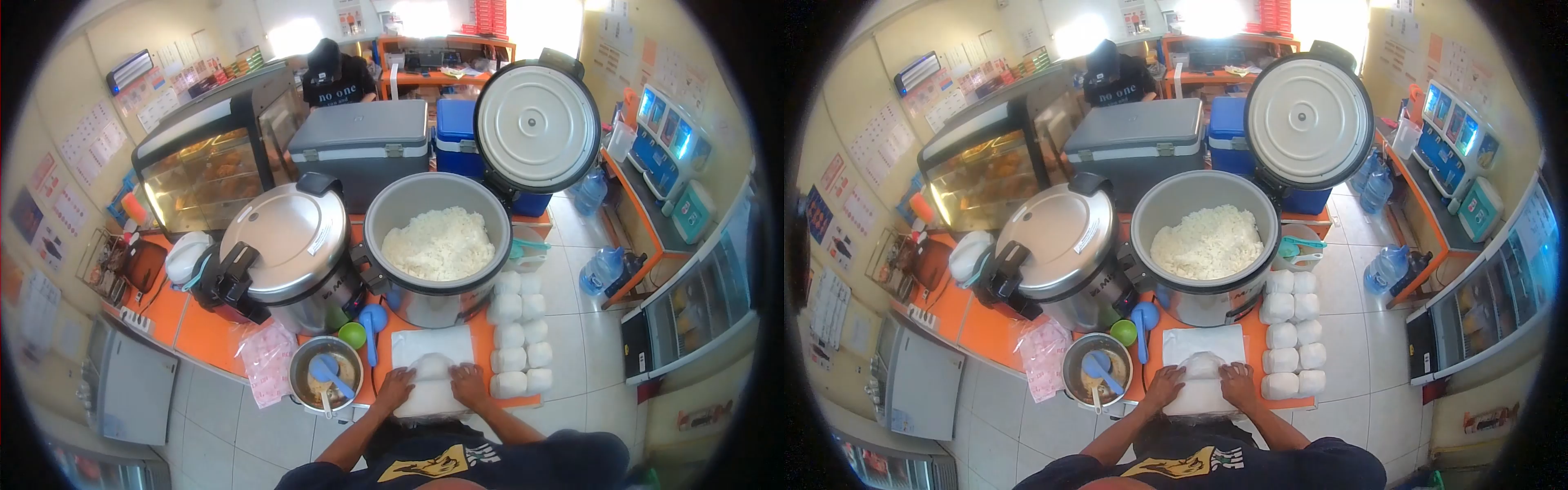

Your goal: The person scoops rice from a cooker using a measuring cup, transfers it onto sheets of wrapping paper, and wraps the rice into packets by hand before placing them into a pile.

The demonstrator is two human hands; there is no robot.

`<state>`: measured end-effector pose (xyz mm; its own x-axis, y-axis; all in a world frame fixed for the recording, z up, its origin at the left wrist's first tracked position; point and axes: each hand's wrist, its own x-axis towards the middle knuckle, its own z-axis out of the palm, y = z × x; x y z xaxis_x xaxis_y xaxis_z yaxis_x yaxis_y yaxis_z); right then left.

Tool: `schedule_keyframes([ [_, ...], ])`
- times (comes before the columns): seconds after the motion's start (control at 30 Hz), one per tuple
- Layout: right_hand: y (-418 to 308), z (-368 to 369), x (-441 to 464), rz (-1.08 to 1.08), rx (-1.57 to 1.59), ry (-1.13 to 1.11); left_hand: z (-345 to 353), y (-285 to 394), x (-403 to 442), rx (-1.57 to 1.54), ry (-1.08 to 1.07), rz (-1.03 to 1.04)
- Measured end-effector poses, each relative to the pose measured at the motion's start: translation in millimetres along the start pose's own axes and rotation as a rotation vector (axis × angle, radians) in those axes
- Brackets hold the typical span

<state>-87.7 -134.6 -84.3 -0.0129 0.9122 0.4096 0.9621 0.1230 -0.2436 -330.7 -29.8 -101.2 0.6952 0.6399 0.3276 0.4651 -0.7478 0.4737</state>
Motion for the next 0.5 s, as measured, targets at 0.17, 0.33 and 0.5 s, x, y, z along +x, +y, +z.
schedule_keyframes([
  [0.17,21,15,-1,0.034,0.082,-0.215,17,-25,17,0.061,-0.248,-0.01],
  [0.33,23,6,6,-0.018,0.049,-0.25,4,-17,18,0.023,-0.092,0.08],
  [0.5,37,14,2,0.0,0.158,-0.314,2,-32,8,0.001,-0.197,0.176],
])
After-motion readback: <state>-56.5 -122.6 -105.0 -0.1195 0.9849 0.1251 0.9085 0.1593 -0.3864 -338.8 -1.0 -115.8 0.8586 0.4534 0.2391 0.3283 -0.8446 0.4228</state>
